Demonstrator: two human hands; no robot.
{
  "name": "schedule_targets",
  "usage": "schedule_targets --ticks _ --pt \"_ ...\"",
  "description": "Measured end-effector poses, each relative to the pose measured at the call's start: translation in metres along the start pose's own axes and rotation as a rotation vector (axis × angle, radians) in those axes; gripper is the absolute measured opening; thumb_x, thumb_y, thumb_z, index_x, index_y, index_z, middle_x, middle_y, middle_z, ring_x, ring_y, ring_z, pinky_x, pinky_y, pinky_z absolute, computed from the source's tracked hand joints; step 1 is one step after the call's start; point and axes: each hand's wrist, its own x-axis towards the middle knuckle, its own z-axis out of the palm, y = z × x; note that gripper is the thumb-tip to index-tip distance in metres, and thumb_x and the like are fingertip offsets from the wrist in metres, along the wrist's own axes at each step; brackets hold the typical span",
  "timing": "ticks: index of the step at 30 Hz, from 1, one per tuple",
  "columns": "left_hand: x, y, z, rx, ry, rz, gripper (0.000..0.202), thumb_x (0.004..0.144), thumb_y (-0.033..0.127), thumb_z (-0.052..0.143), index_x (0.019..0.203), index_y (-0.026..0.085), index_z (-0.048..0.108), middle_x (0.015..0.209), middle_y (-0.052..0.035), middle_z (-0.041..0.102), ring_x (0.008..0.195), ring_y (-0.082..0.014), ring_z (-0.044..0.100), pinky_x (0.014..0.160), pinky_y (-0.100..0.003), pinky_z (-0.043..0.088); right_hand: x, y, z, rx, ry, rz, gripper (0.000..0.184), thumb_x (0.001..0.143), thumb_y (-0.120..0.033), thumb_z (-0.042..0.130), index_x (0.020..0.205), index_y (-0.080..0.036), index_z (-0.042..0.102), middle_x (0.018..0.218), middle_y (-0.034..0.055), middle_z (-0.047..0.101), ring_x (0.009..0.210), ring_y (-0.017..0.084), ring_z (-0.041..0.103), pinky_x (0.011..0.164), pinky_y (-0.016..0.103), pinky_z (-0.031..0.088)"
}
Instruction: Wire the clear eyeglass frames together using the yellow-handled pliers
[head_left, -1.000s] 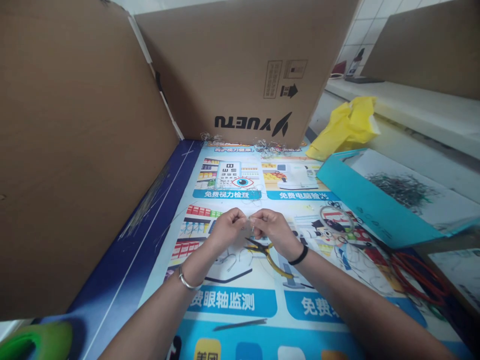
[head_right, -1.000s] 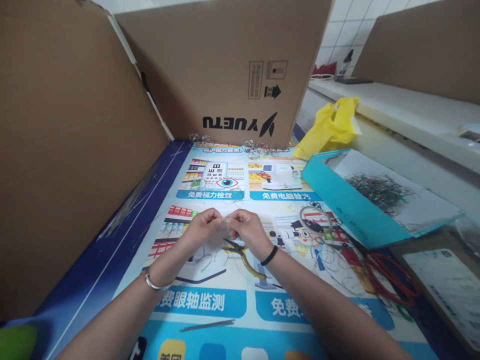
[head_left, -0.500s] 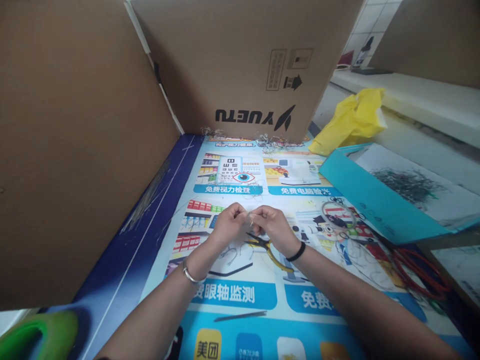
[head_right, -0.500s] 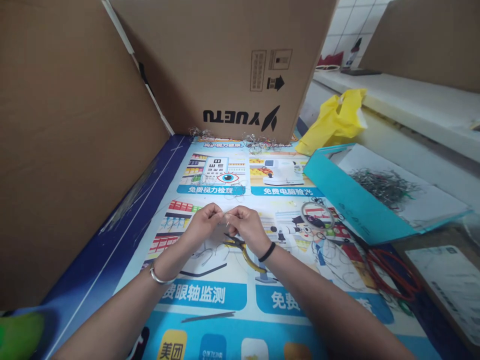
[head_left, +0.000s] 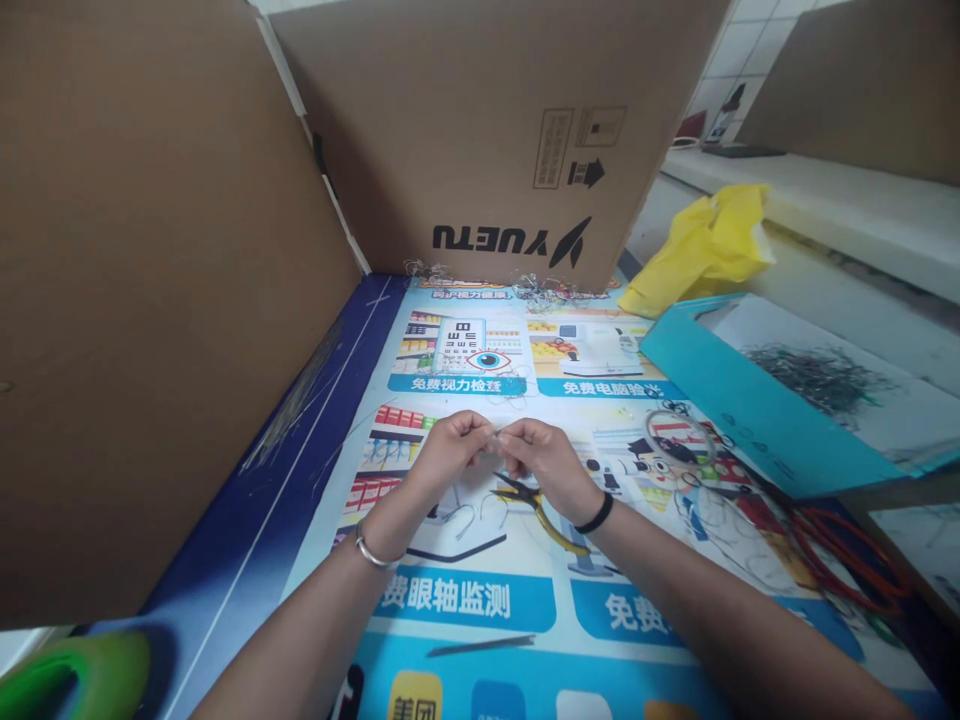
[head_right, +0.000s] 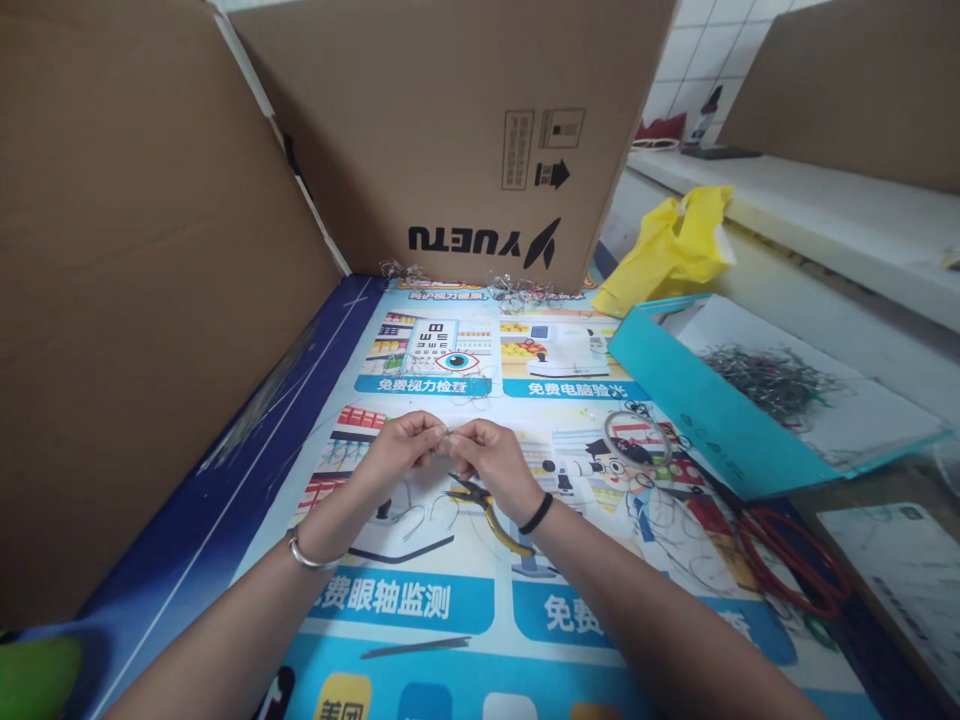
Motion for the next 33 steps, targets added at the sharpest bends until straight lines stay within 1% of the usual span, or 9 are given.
schedule_targets --ticks 3,8,16,25,30,33 --pt "0.0 -0.001 -0.001 0.074 -0.004 0.023 0.016 0.077 0.029 0.056 0.069 0.016 0.056 0.06 0.0019 0.057 0.045 -0.0064 0.042 0.046 -0.019 0.032 0.0 0.0 -0.001 -0.023 -0.007 -0.009 0.022 0.071 -0.037 0.066 0.069 -0.017 0.059 0.048 -0.0042 0.055 0.043 0.009 0.049 0.045 0.022 0.041" --pt "0.001 -0.003 0.002 0.173 0.038 0.043 0.014 0.077 0.027 0.053 0.066 0.017 0.054 0.057 0.0031 0.057 0.046 -0.0078 0.042 0.047 -0.02 0.033 0.001 0.003 -0.002 -0.066 -0.01 -0.016 0.021 0.071 -0.036 0.066 0.067 -0.017 0.058 0.046 -0.0048 0.054 0.041 0.009 0.049 0.043 0.022 0.039" --pt "0.0 -0.007 0.007 0.238 0.122 0.088 0.014 0.077 0.025 0.053 0.064 0.019 0.053 0.056 0.004 0.056 0.055 -0.0115 0.05 0.055 -0.022 0.036 0.001 0.004 0.0 -0.112 0.012 -0.007 0.021 0.071 -0.037 0.064 0.068 -0.017 0.057 0.045 -0.0049 0.054 0.04 0.009 0.049 0.042 0.021 0.038" --pt "0.001 -0.012 0.01 0.261 0.164 0.097 0.014 0.077 0.025 0.051 0.065 0.019 0.052 0.058 0.004 0.058 0.059 -0.0126 0.053 0.059 -0.023 0.038 0.002 0.005 0.001 -0.174 0.023 -0.015 0.022 0.073 -0.04 0.06 0.07 -0.018 0.056 0.046 -0.0042 0.055 0.04 0.01 0.051 0.043 0.022 0.041" --pt "0.002 -0.012 0.009 0.25 0.134 0.094 0.013 0.077 0.025 0.051 0.065 0.019 0.053 0.057 0.0042 0.057 0.057 -0.0119 0.052 0.056 -0.022 0.038 0.003 0.007 0.002 -0.302 -0.007 -0.045 0.022 0.077 -0.04 0.054 0.074 -0.018 0.054 0.05 -0.0033 0.056 0.043 0.011 0.053 0.046 0.024 0.045" --pt "0.001 -0.011 0.007 0.242 0.127 0.088 0.013 0.075 0.026 0.053 0.064 0.019 0.054 0.056 0.0044 0.056 0.053 -0.0112 0.049 0.053 -0.021 0.035 0.006 -0.001 -0.004 -0.448 -0.053 -0.093 0.021 0.081 -0.037 0.048 0.076 -0.018 0.056 0.056 -0.0016 0.058 0.05 0.013 0.056 0.051 0.025 0.046"
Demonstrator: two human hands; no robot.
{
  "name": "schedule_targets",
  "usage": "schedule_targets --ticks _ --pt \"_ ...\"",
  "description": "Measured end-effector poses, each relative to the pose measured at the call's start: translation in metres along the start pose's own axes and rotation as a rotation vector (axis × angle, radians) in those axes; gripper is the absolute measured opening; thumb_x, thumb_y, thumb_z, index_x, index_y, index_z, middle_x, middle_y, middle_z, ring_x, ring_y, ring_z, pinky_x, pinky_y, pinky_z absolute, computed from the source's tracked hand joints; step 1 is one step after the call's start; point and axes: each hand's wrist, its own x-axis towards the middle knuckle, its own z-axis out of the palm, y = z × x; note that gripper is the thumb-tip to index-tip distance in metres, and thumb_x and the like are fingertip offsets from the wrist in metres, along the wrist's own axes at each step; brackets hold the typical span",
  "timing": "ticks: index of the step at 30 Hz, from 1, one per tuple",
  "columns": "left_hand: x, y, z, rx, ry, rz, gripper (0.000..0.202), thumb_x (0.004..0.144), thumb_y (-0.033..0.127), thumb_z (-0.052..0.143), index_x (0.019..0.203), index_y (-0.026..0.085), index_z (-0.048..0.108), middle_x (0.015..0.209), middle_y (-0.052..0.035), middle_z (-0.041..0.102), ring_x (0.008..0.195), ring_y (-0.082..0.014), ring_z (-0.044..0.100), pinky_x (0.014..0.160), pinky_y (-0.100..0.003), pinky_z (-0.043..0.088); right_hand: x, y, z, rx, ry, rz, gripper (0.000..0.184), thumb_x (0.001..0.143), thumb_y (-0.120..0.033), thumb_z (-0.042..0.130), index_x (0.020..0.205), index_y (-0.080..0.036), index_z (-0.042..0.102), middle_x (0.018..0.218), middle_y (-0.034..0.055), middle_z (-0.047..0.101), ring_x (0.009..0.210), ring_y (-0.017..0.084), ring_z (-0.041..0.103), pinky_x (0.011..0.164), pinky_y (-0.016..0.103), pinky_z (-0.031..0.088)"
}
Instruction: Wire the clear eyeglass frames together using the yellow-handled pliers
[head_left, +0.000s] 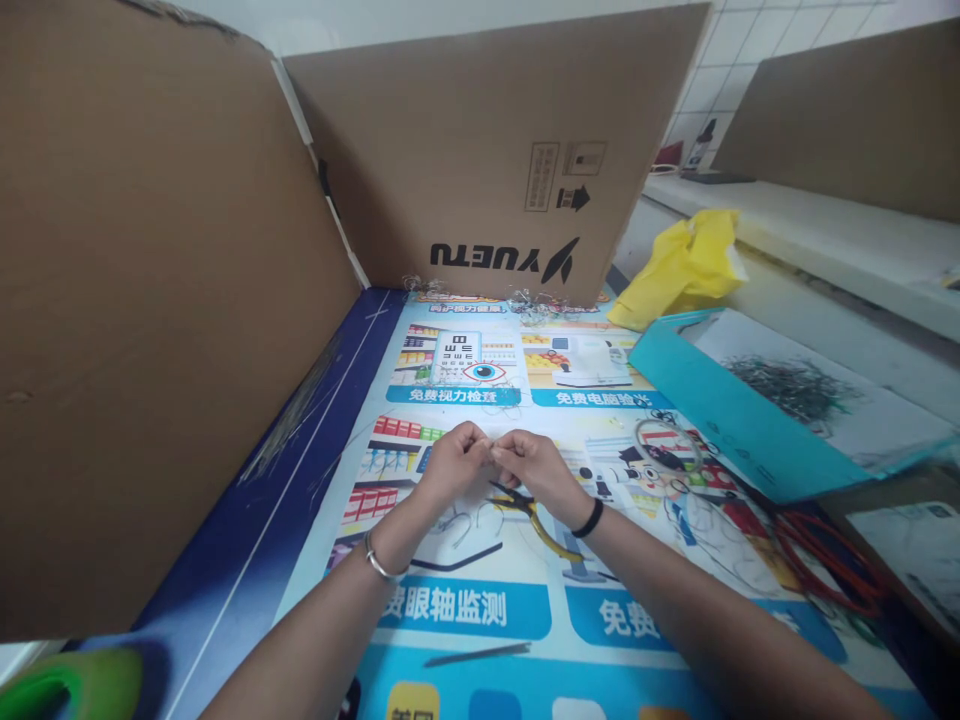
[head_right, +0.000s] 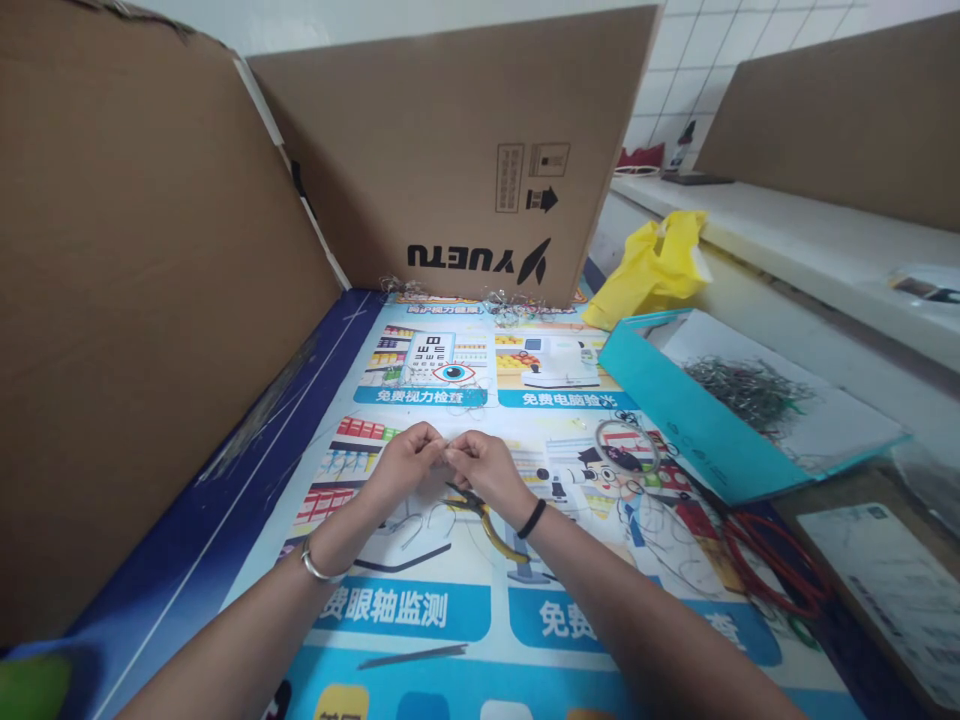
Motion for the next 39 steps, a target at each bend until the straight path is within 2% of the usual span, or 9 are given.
schedule_targets --ticks 4,7,9,11,16,24,28,35,39 --pt "0.001 0.0 -0.003 -0.028 0.033 -0.015 0.014 0.076 0.029 0.053 0.066 0.019 0.054 0.057 0.0044 0.057 0.049 -0.01 0.046 0.051 -0.02 0.034 -0.005 -0.017 -0.027 -0.266 -0.088 -0.112 0.013 0.075 -0.031 0.059 0.077 -0.02 0.063 0.079 0.0035 0.064 0.076 0.018 0.059 0.071 0.03 0.045" --pt "0.002 0.0 -0.004 -0.062 0.064 -0.028 0.016 0.078 0.032 0.052 0.068 0.019 0.052 0.058 0.0042 0.057 0.047 -0.0088 0.045 0.05 -0.02 0.034 -0.026 -0.03 -0.042 -0.483 -0.153 -0.149 0.023 0.062 -0.027 0.072 0.083 -0.018 0.065 0.086 0.0086 0.063 0.092 0.027 0.054 0.081 0.039 0.039" --pt "0.002 -0.001 -0.004 -0.086 0.07 -0.034 0.016 0.078 0.033 0.052 0.069 0.019 0.052 0.059 0.0037 0.058 0.046 -0.0082 0.045 0.05 -0.02 0.035 -0.044 -0.034 -0.043 -0.936 -0.27 -0.146 0.032 0.064 -0.029 0.07 0.093 -0.017 0.064 0.093 0.0123 0.06 0.093 0.031 0.051 0.077 0.04 0.04" --pt "0.003 -0.002 -0.004 -0.107 0.069 -0.037 0.016 0.078 0.033 0.053 0.071 0.019 0.053 0.061 0.0031 0.06 0.046 -0.008 0.047 0.049 -0.02 0.036 -0.06 -0.032 -0.041 -1.118 -0.301 -0.132 0.041 0.065 -0.029 0.069 0.104 -0.017 0.061 0.101 0.0136 0.058 0.094 0.031 0.05 0.075 0.039 0.04" --pt "0.004 -0.004 -0.003 -0.148 0.054 -0.031 0.015 0.079 0.033 0.054 0.074 0.018 0.054 0.066 0.001 0.063 0.05 -0.0084 0.052 0.05 -0.019 0.037 -0.071 -0.017 -0.036 -1.174 -0.258 -0.186 0.031 0.068 -0.013 0.054 0.098 -0.017 0.059 0.097 0.012 0.055 0.092 0.027 0.047 0.077 0.036 0.037" --pt "0.005 -0.002 -0.004 -0.192 0.041 -0.031 0.012 0.077 0.03 0.056 0.075 0.018 0.054 0.066 0.001 0.064 0.05 -0.0078 0.052 0.049 -0.019 0.037 -0.058 -0.002 -0.024 -1.237 -0.106 -0.195 0.025 0.069 -0.016 0.05 0.094 -0.016 0.056 0.091 0.0131 0.054 0.084 0.028 0.047 0.069 0.037 0.034" --pt "0.006 -0.001 -0.004 -0.201 0.032 -0.031 0.01 0.076 0.028 0.056 0.076 0.018 0.055 0.066 0.001 0.064 0.05 -0.0079 0.052 0.049 -0.019 0.036 -0.053 0.002 -0.026 -1.196 -0.091 -0.158 0.026 0.074 -0.008 0.045 0.096 -0.013 0.057 0.093 0.0137 0.055 0.086 0.026 0.048 0.072 0.035 0.036" --pt "0.004 0.001 -0.004 -0.202 0.036 -0.023 0.008 0.075 0.025 0.057 0.073 0.017 0.057 0.065 0.0013 0.061 0.053 -0.0087 0.053 0.051 -0.02 0.038 -0.052 0.001 -0.034 -0.961 -0.054 -0.179 0.018 0.087 -0.019 0.039 0.094 -0.013 0.055 0.093 0.0121 0.056 0.091 0.025 0.049 0.079 0.035 0.037" --pt "0.004 0.004 -0.004 -0.276 0.042 -0.016 0.007 0.075 0.025 0.058 0.074 0.017 0.058 0.054 0.0043 0.054 0.051 -0.009 0.05 0.053 -0.02 0.039 -0.051 -0.001 -0.04 -0.63 -0.064 -0.064 0.016 0.089 -0.03 0.04 0.088 -0.018 0.051 0.082 0.0049 0.057 0.077 0.019 0.052 0.068 0.031 0.038"
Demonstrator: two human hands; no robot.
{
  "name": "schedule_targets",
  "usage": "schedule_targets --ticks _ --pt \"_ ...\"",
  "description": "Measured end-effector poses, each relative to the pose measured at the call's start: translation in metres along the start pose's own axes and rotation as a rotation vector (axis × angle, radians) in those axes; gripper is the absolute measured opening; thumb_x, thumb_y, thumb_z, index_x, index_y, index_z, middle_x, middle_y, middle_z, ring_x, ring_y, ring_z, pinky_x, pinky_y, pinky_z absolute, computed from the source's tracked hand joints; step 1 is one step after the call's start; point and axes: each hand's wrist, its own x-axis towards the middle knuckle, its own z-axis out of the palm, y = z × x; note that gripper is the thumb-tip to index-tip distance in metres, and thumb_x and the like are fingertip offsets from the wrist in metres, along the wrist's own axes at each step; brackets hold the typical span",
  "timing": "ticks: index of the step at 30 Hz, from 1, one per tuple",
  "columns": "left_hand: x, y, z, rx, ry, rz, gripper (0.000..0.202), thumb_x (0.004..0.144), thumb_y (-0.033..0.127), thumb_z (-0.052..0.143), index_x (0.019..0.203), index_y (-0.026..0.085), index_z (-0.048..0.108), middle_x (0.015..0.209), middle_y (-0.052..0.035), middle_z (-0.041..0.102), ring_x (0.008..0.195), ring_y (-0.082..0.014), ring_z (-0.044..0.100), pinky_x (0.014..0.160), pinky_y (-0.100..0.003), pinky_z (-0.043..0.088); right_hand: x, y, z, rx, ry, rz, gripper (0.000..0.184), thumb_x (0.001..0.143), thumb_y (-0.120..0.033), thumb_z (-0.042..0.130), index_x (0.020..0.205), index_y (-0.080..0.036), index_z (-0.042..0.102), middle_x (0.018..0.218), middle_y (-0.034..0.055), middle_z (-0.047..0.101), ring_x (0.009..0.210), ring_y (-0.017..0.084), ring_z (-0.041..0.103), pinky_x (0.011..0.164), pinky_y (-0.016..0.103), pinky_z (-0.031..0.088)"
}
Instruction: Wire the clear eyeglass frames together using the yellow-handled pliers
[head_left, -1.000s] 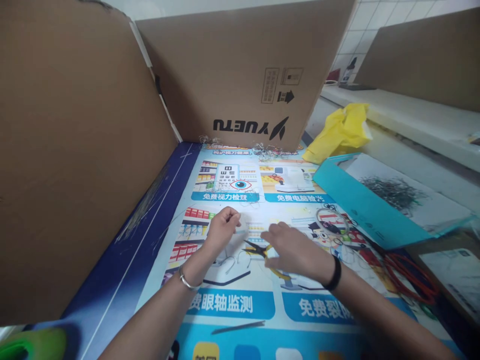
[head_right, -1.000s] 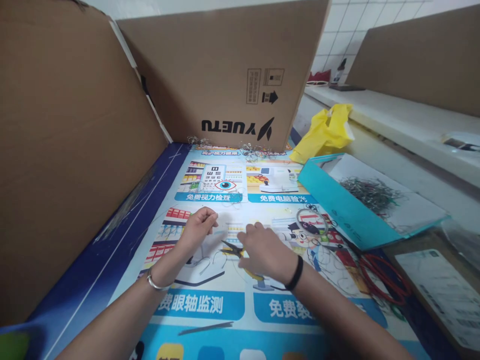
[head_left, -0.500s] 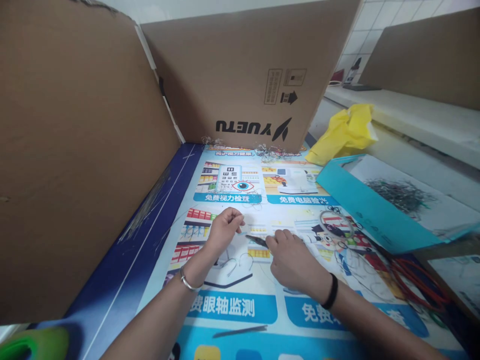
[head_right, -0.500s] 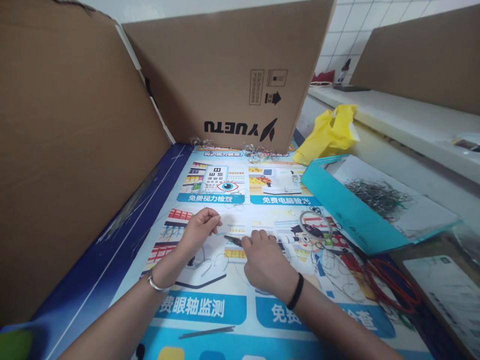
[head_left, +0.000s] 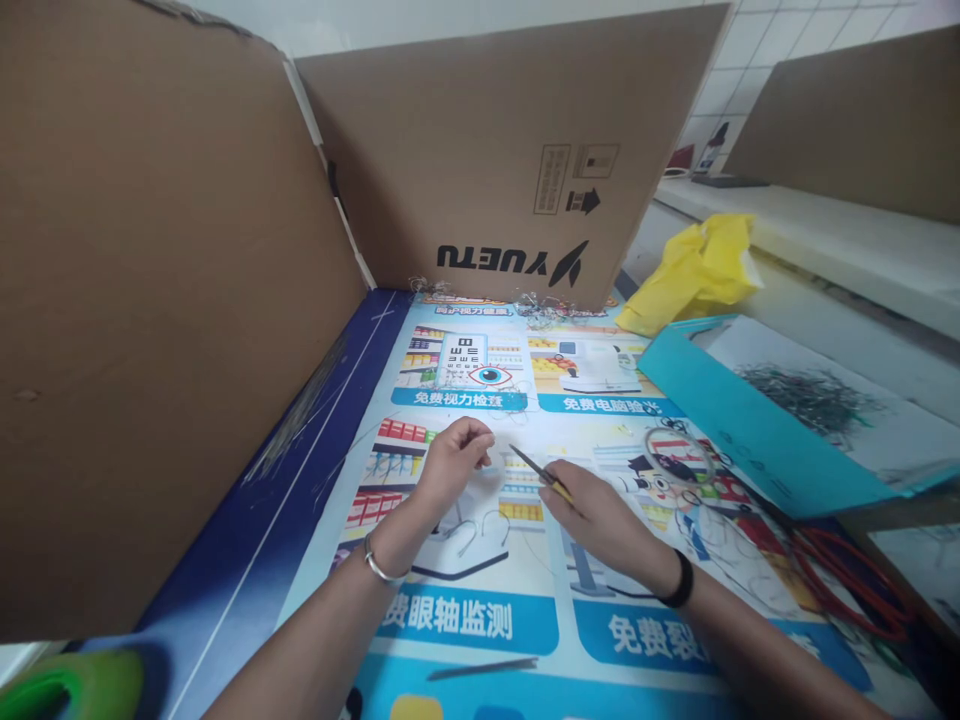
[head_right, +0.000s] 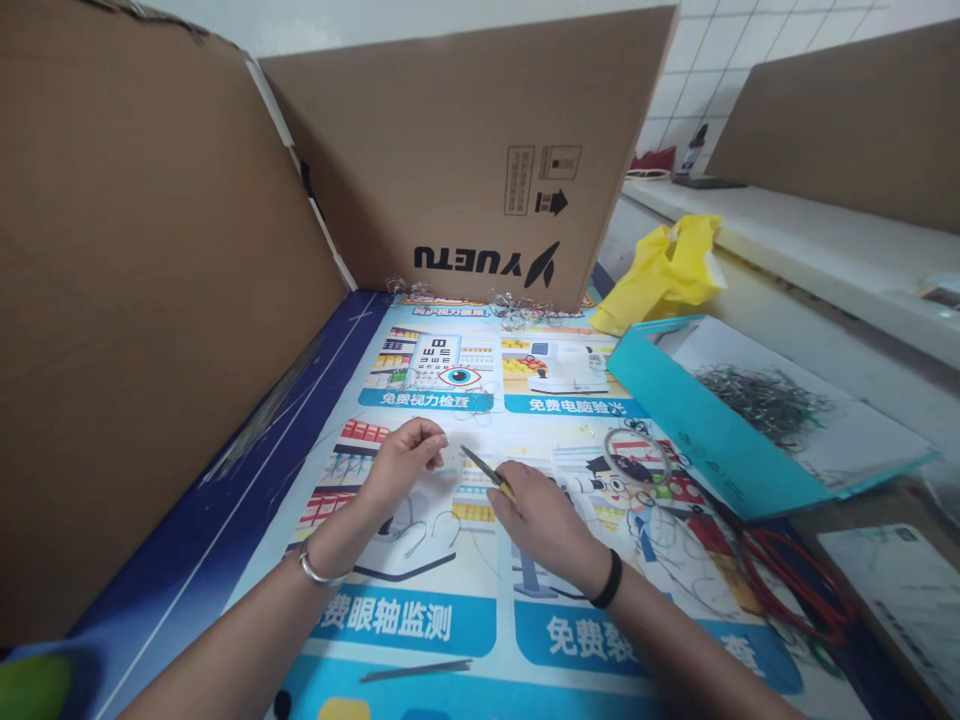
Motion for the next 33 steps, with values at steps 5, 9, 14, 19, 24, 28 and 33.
schedule_targets --ticks 5,9,14,19,24,28,33 --pt "-0.005 0.007 0.002 -0.187 -0.037 0.035 0.007 0.072 0.023 0.065 0.075 0.016 0.063 0.061 0.0032 0.056 0.057 -0.0085 0.049 0.06 -0.02 0.039 0.011 -0.012 0.002 0.661 -0.017 0.08 0.023 0.087 -0.041 0.045 0.081 -0.019 0.051 0.072 0.0 0.054 0.065 0.014 0.05 0.058 0.027 0.036" --pt "-0.012 0.012 0.007 -0.339 -0.054 0.002 0.01 0.071 0.023 0.069 0.074 0.016 0.063 0.067 0.0011 0.061 0.066 -0.0099 0.055 0.066 -0.021 0.044 0.023 -0.025 0.02 0.977 0.028 0.078 0.022 0.08 -0.039 0.058 0.078 -0.017 0.053 0.062 -0.0022 0.053 0.057 0.011 0.046 0.057 0.026 0.036" --pt "-0.018 0.011 0.015 -0.586 -0.149 -0.107 0.021 0.07 0.032 0.071 0.077 0.017 0.058 0.067 0.0019 0.058 0.053 -0.0104 0.055 0.045 -0.021 0.045 0.03 -0.033 0.038 1.247 0.021 0.075 0.021 0.076 -0.035 0.065 0.082 -0.017 0.055 0.064 -0.002 0.056 0.059 0.012 0.05 0.058 0.026 0.037" --pt "-0.019 0.006 0.017 -0.636 -0.169 -0.116 0.022 0.068 0.029 0.074 0.075 0.016 0.059 0.066 0.0027 0.059 0.043 -0.0071 0.051 0.041 -0.02 0.044 0.029 -0.039 0.04 1.396 0.039 0.095 0.023 0.074 -0.035 0.068 0.084 -0.017 0.057 0.063 -0.0018 0.056 0.06 0.012 0.05 0.058 0.026 0.036" --pt "-0.018 0.004 0.016 -0.597 -0.235 -0.102 0.02 0.07 0.031 0.072 0.078 0.017 0.06 0.059 0.0025 0.059 0.045 -0.0102 0.054 0.047 -0.024 0.046 0.026 -0.038 0.041 1.326 0.079 0.09 0.021 0.079 -0.036 0.063 0.084 -0.017 0.056 0.06 -0.0025 0.054 0.058 0.011 0.047 0.057 0.025 0.034" --pt "-0.017 0.006 0.011 -0.505 -0.28 -0.087 0.019 0.077 0.034 0.066 0.083 0.016 0.065 0.068 -0.0015 0.063 0.056 -0.0124 0.058 0.059 -0.027 0.047 0.026 -0.033 0.037 1.139 0.16 0.095 0.019 0.081 -0.036 0.058 0.076 -0.018 0.053 0.059 -0.0034 0.051 0.058 0.011 0.045 0.058 0.025 0.035" --pt "-0.016 0.01 0.007 -0.301 -0.168 -0.045 0.027 0.081 0.038 0.058 0.088 0.015 0.071 0.079 -0.0057 0.066 0.068 -0.0132 0.056 0.061 -0.023 0.042 0.028 -0.024 0.029 0.97 0.198 0.103 0.015 0.079 -0.032 0.056 0.074 -0.019 0.052 0.061 -0.0039 0.05 0.06 0.012 0.045 0.059 0.025 0.035"
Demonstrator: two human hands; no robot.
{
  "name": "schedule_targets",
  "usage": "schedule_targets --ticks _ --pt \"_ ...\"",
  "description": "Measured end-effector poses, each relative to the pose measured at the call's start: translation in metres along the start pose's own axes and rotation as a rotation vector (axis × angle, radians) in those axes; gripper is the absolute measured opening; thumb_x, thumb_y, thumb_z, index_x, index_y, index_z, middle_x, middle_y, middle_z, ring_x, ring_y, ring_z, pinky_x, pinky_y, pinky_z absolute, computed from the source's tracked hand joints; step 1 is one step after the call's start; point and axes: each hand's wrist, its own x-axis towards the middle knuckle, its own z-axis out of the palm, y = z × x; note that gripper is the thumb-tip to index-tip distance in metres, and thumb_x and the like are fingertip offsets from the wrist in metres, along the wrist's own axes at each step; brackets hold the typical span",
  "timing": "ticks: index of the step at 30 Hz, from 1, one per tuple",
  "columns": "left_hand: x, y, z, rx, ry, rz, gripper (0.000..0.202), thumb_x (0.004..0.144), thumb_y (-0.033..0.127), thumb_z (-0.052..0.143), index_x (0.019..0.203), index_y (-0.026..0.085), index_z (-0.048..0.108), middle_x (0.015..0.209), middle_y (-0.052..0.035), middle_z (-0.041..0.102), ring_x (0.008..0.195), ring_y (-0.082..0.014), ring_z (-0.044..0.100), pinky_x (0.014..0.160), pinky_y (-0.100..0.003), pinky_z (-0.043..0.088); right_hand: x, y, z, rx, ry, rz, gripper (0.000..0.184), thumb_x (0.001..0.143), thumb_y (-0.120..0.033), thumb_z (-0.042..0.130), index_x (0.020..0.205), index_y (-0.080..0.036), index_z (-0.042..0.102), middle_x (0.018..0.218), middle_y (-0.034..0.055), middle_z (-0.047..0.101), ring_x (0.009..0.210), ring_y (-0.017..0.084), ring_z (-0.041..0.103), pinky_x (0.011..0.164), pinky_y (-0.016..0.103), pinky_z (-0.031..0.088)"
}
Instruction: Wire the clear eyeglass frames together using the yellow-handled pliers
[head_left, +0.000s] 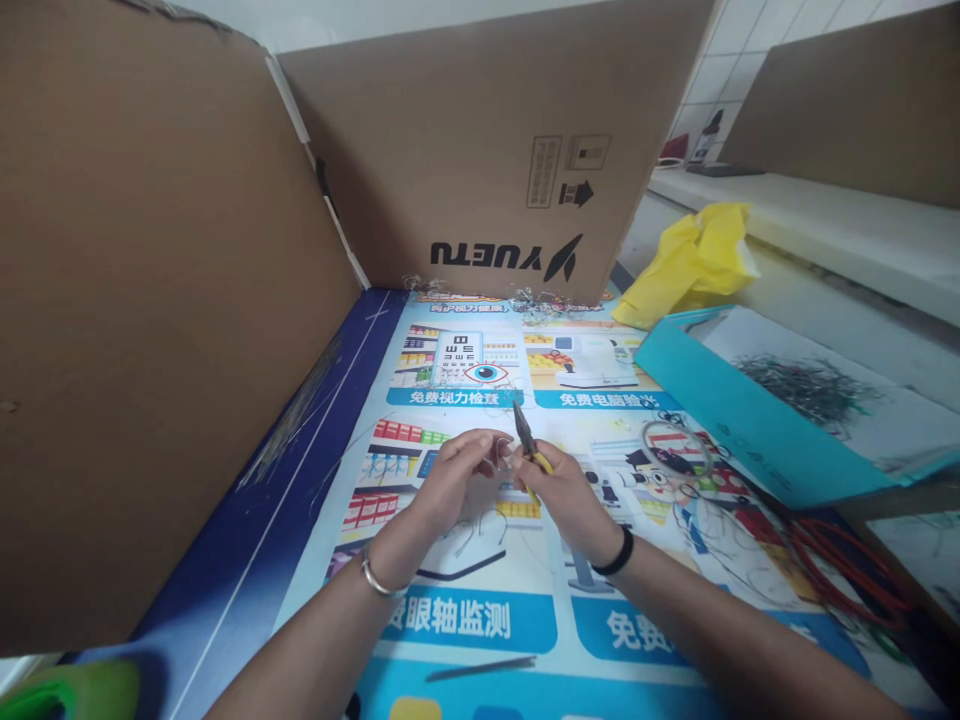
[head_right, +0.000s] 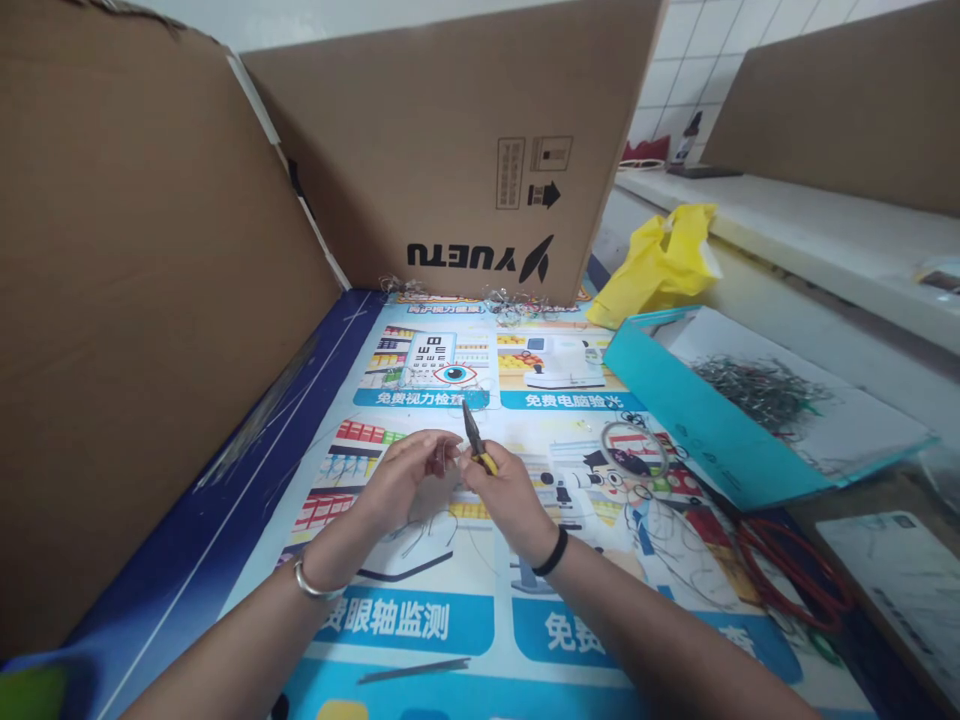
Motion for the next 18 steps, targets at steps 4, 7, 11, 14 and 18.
schedule_targets --ticks 4,7,11,14,18 --pt "0.001 0.0 0.002 0.147 0.06 -0.033 0.019 0.073 0.032 0.067 0.081 0.015 0.071 0.067 -0.0019 0.065 0.06 -0.0117 0.054 0.061 -0.024 0.042 0.002 0.0 -0.004 -0.046 -0.013 -0.003 0.012 0.075 -0.028 0.058 0.07 -0.019 0.054 0.062 -0.0044 0.049 0.061 0.012 0.043 0.06 0.025 0.034" --pt "0.002 -0.001 0.003 0.177 0.098 -0.024 0.014 0.071 0.029 0.068 0.073 0.015 0.07 0.064 -0.0018 0.066 0.06 -0.0127 0.056 0.062 -0.024 0.044 0.004 0.0 -0.003 -0.058 -0.025 0.007 0.011 0.073 -0.028 0.061 0.071 -0.019 0.055 0.062 -0.0045 0.048 0.06 0.011 0.042 0.059 0.025 0.034" --pt "0.001 -0.001 0.003 0.17 0.15 0.04 0.015 0.075 0.03 0.065 0.072 0.015 0.067 0.068 -0.0033 0.068 0.066 -0.015 0.062 0.066 -0.025 0.045 0.001 -0.003 -0.003 -0.012 -0.072 0.049 0.017 0.077 -0.035 0.059 0.074 -0.019 0.054 0.06 -0.0037 0.051 0.055 0.011 0.045 0.055 0.025 0.037" --pt "0.001 0.002 0.002 0.078 0.211 0.062 0.018 0.078 0.034 0.062 0.077 0.015 0.063 0.077 -0.0054 0.07 0.072 -0.0169 0.066 0.068 -0.027 0.047 -0.009 -0.007 -0.004 0.156 -0.166 0.201 0.026 0.082 -0.044 0.054 0.077 -0.018 0.053 0.059 -0.0013 0.055 0.048 0.011 0.048 0.049 0.025 0.038" --pt "0.002 0.005 0.002 0.004 0.293 0.068 0.02 0.08 0.035 0.06 0.079 0.015 0.058 0.076 -0.0053 0.07 0.071 -0.0177 0.068 0.069 -0.029 0.048 -0.024 -0.01 -0.003 0.368 -0.27 0.285 0.029 0.084 -0.045 0.052 0.081 -0.016 0.055 0.066 0.0018 0.058 0.054 0.014 0.055 0.048 0.026 0.042"
